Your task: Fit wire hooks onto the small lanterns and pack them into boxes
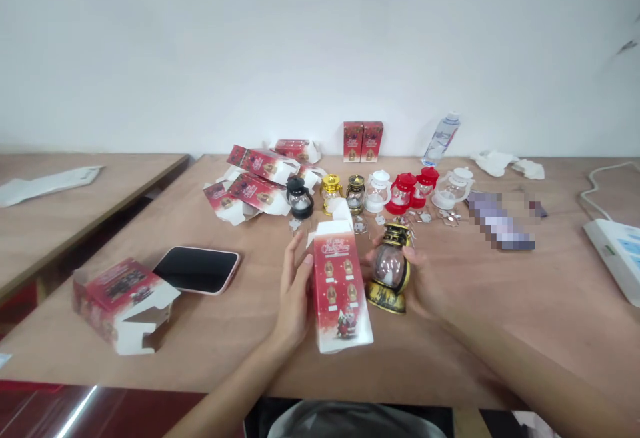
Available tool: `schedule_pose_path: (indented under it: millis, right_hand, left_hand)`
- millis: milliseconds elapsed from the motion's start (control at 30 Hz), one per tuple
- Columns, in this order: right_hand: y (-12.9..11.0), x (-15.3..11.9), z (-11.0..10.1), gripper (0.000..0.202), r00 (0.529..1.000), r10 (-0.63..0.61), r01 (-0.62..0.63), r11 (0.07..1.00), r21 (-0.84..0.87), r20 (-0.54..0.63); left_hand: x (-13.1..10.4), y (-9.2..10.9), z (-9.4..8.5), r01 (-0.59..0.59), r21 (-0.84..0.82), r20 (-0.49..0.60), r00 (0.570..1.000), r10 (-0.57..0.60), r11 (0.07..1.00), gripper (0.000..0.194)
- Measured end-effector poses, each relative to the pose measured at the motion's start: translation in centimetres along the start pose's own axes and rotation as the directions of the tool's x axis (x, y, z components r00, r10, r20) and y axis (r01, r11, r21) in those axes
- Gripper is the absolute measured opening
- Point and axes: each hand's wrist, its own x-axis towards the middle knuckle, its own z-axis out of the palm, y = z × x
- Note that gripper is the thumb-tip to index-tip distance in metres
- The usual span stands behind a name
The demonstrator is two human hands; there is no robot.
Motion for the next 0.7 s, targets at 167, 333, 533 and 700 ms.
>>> schedule_pose_path:
  millis: [167,333,533,700]
  right_hand:
    - [-0.4,-0.4,-0.8,0.043,1.0,0.005,-0.006,0.999,0.041,0.023]
    - [-0.3,-0.8,-1.2,0.043,0.998,-0.039,0.039,0.999,0.003,0.056]
    - [-2.3,-0.8,-1.8,0.043,0.993,-0.105,0.104,0.994,0.024,0.046]
    - [-4.3,-1.7,-0.4,0.055,0.973,-0.193,0.208,0.97,-0.125,0.125]
  left_hand:
    - [0.1,1.5,0.7,0.404,-0.288,0.239,0.908,-0.343,0.868,0.05]
    - [0.1,1.9,0.6,0.647,-0.296,0.426,0.748,-0.509,0.703,0.038]
    - [2.2,2.8,0.3,0.325,-0.203,0.247,0.93,-0.273,0.924,0.037]
    - [3.5,1.0,0.8,-0.374,0.17,0.189,0.92,0.343,0.912,0.068]
